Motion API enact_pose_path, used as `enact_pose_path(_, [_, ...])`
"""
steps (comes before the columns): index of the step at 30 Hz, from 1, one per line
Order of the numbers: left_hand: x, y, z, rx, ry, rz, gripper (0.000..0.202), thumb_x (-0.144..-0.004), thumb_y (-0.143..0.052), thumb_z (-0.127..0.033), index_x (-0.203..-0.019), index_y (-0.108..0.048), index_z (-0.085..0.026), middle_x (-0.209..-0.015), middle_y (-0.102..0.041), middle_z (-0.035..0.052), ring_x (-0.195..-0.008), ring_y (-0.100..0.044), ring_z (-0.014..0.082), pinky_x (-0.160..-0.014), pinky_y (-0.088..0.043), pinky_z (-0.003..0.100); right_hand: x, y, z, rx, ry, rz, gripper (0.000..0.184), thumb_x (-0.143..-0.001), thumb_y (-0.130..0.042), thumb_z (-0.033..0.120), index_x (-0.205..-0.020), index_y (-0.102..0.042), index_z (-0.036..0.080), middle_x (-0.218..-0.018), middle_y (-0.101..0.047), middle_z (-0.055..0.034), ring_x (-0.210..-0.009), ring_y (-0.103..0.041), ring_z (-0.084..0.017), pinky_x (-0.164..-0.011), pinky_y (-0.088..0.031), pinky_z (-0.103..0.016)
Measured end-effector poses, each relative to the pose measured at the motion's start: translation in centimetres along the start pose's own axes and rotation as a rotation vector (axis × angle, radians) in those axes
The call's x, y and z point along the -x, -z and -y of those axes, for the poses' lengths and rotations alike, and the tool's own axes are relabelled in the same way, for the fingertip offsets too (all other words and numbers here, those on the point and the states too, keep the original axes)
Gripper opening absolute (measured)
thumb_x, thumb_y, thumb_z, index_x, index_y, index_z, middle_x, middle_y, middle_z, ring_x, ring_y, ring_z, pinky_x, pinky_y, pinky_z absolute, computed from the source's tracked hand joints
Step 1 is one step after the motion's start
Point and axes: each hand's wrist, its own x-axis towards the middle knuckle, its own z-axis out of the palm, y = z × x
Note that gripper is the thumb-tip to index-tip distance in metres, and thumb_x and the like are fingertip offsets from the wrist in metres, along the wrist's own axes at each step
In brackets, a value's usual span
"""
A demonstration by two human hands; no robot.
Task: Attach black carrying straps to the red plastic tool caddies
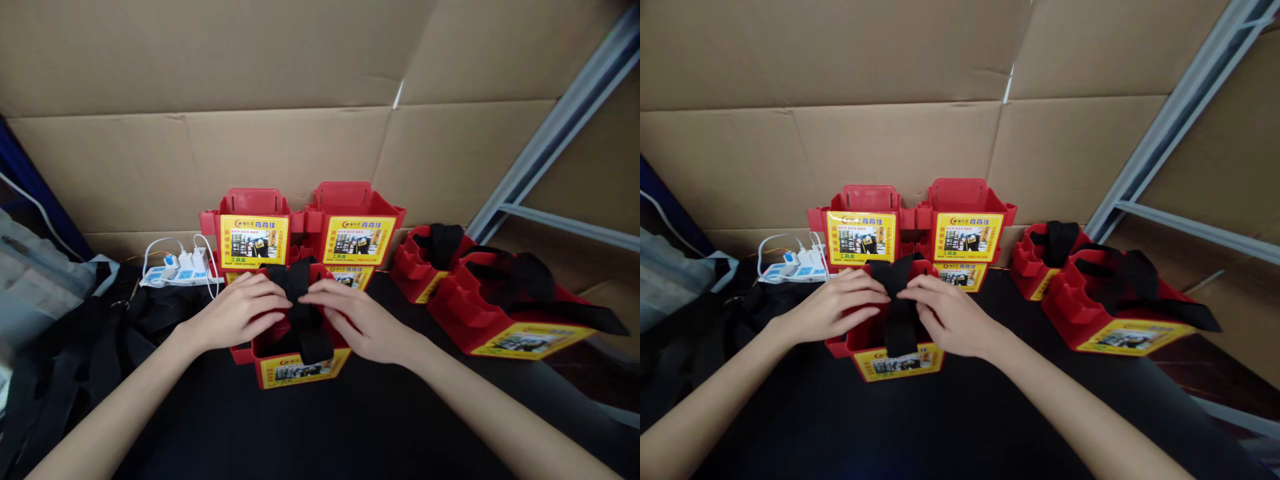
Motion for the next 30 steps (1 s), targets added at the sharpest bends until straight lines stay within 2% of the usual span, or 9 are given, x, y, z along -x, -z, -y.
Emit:
enact_pose_path(4, [-0.7, -0.5, -1.2, -0.014, -0.01, 0.169, 0.034, -0.089, -0.035, -0.039, -0.105, -0.06, -0.023, -0.092, -0.065, 0.0031, -0.087, -0.053, 0.0174, -0.081, -0.036, 0.035, -0.6, 0.1, 1.6, 0.122, -0.125, 0.375, 0.036, -0.088, -0.036, 0.026, -0.118, -0.055, 0.018, -0.099, -0.062, -0.0096, -0.091, -0.059, -0.02, -0.081, -0.045, -0.035])
enact_pose_path(8, [-1.1, -0.5, -2.2, -0.043, 0.027, 0.234, 0.041, -0.091, -0.029, -0.039, -0.094, -0.064, -0.019, -0.085, -0.066, 0.0049, -0.087, -0.057, 0.0179, -0.084, -0.035, 0.036, -3.2, -1.1, 2.3, 0.383, -0.286, 0.637, 0.048, -0.081, -0.04, 0.014, -0.13, -0.042, 0.017, -0.093, -0.065, -0.0138, -0.083, -0.063, -0.027, -0.068, -0.047, -0.04])
enact_pose_path(12, [-1.1, 0.4, -3.1, -0.068, 0.086, 0.184, 0.035, -0.091, -0.031, -0.036, -0.099, -0.061, -0.02, -0.093, -0.064, 0.0048, -0.086, -0.058, 0.0174, -0.079, -0.04, 0.032, -6.0, -2.7, 1.9, 0.439, -0.304, 0.804, 0.031, -0.078, -0.046, 0.01, -0.105, -0.062, 0.011, -0.098, -0.064, -0.0166, -0.09, -0.061, -0.029, -0.069, -0.047, -0.037])
enact_pose_path(15, [-1.3, 0.3, -3.2, -0.023, 0.039, 0.205, 0.036, -0.09, -0.03, -0.038, -0.102, -0.061, -0.022, -0.095, -0.064, 0.0042, -0.088, -0.058, 0.0168, -0.08, -0.04, 0.031, -6.6, -2.8, 1.5, 0.393, -0.305, 0.866, 0.023, -0.073, -0.056, 0.012, -0.093, -0.066, 0.011, -0.093, -0.065, -0.0144, -0.083, -0.062, -0.025, -0.064, -0.047, -0.031])
enact_pose_path(18, [-1.3, -0.5, -2.9, 0.017, 0.03, 0.269, 0.046, -0.09, -0.026, -0.044, -0.092, -0.065, -0.019, -0.086, -0.065, 0.0055, -0.085, -0.059, 0.018, -0.081, -0.04, 0.033, -5.2, -1.3, 1.9, 0.359, -0.302, 0.779, 0.029, -0.083, -0.044, 0.02, -0.106, -0.061, 0.015, -0.095, -0.064, -0.0128, -0.079, -0.063, -0.022, -0.061, -0.045, -0.028])
enact_pose_path(23, [-0.9, 0.1, -2.6, 0.091, 0.022, 0.256, 0.042, -0.09, -0.03, -0.042, -0.084, -0.065, -0.019, -0.078, -0.064, 0.0034, -0.079, -0.059, 0.016, -0.077, -0.04, 0.031, -0.4, -0.3, 4.0, 0.174, -0.235, 0.385, 0.038, -0.089, -0.037, 0.035, -0.121, -0.049, 0.02, -0.094, -0.063, -0.0086, -0.078, -0.06, -0.018, -0.065, -0.043, -0.027])
enact_pose_path(26, [-0.5, 1.4, -2.8, 0.08, 0.04, 0.256, 0.036, -0.09, -0.033, -0.041, -0.087, -0.064, -0.022, -0.078, -0.063, 0.0009, -0.076, -0.058, 0.0145, -0.072, -0.041, 0.03, 1.8, -2.1, 4.8, 0.193, -0.206, 0.318, 0.029, -0.083, -0.049, 0.032, -0.107, -0.055, 0.018, -0.089, -0.063, -0.0069, -0.076, -0.058, -0.018, -0.067, -0.042, -0.028])
enact_pose_path(28, [-0.2, 1.9, -3.0, 0.066, 0.052, 0.259, 0.033, -0.09, -0.033, -0.039, -0.093, -0.062, -0.025, -0.082, -0.063, -0.0002, -0.077, -0.059, 0.0139, -0.071, -0.043, 0.029, 2.7, -2.7, 4.8, 0.188, -0.209, 0.277, 0.017, -0.085, -0.045, 0.021, -0.095, -0.058, 0.018, -0.084, -0.063, -0.005, -0.072, -0.057, -0.015, -0.065, -0.041, -0.025])
enact_pose_path(30, [0.1, 2.2, -3.2, 0.042, 0.04, 0.225, 0.029, -0.089, -0.036, -0.039, -0.099, -0.06, -0.028, -0.091, -0.063, -0.0007, -0.084, -0.059, 0.0142, -0.077, -0.045, 0.03, 3.8, -1.8, 4.6, 0.132, -0.214, 0.251, 0.02, -0.088, -0.038, 0.017, -0.085, -0.058, 0.019, -0.078, -0.062, -0.0036, -0.071, -0.057, -0.013, -0.064, -0.04, -0.024])
